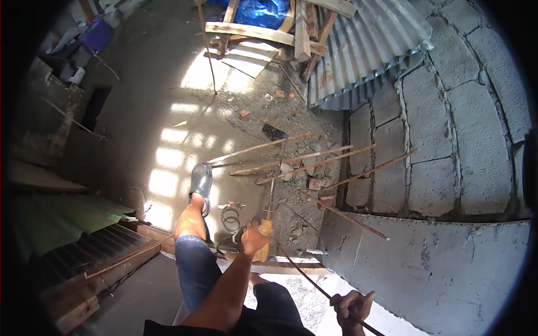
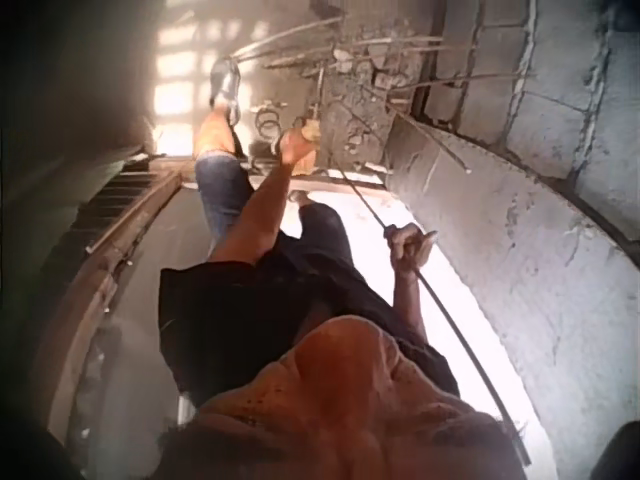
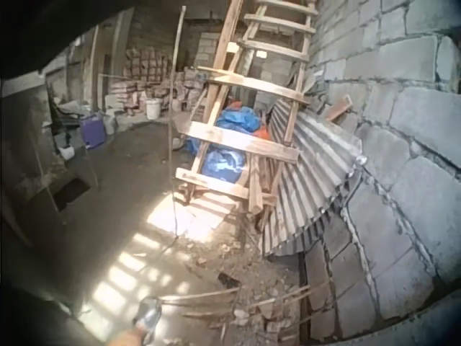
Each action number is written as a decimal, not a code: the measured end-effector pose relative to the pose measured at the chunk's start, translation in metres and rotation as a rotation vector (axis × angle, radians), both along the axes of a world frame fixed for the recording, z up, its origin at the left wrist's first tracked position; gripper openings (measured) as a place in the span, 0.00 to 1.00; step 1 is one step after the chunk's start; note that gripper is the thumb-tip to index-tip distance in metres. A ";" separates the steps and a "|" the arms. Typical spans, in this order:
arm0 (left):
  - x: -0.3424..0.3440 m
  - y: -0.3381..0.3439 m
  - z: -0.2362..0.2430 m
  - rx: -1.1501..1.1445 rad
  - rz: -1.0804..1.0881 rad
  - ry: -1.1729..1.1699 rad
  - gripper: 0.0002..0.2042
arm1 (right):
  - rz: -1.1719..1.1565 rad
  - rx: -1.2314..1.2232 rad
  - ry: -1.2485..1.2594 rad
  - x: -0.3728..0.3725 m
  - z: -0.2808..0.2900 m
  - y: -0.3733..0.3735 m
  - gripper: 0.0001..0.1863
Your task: The person picks up a power drill and uses it to break up concrete debris on the ground. They hold the drill with both hands while leaning over to apply pressure to the surface.
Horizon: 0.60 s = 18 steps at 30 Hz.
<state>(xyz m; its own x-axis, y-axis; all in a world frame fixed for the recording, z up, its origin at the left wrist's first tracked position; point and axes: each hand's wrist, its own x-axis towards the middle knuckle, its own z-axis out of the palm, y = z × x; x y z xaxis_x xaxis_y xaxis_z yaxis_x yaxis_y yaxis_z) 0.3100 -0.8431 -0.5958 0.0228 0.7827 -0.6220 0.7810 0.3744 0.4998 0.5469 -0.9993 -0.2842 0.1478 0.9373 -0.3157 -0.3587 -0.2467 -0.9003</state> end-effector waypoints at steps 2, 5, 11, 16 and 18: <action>-0.005 0.000 0.029 -0.126 0.204 -0.196 0.49 | -0.093 -0.045 0.046 -0.003 -0.004 -0.003 0.46; -0.019 -0.012 0.030 -0.130 0.569 -0.677 0.40 | -0.015 -0.035 0.091 -0.001 -0.003 -0.004 0.44; -0.037 0.003 0.150 -0.188 1.023 -1.635 0.17 | 0.282 0.124 -0.032 0.016 0.025 -0.017 0.54; -0.065 0.052 0.279 0.114 0.684 -1.696 0.22 | 0.626 0.661 0.096 0.040 0.131 -0.002 0.49; -0.074 0.070 0.330 0.154 0.493 -1.749 0.25 | 0.489 0.455 0.032 0.043 0.146 -0.015 0.41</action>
<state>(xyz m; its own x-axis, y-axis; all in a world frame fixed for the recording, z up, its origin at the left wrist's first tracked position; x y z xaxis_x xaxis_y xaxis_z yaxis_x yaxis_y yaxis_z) 0.2357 -0.7728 -0.2653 0.2700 0.9604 -0.0690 -0.7743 0.2592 0.5772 0.5897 -1.0145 -0.1384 -0.3306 0.9349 0.1294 -0.3302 0.0138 -0.9438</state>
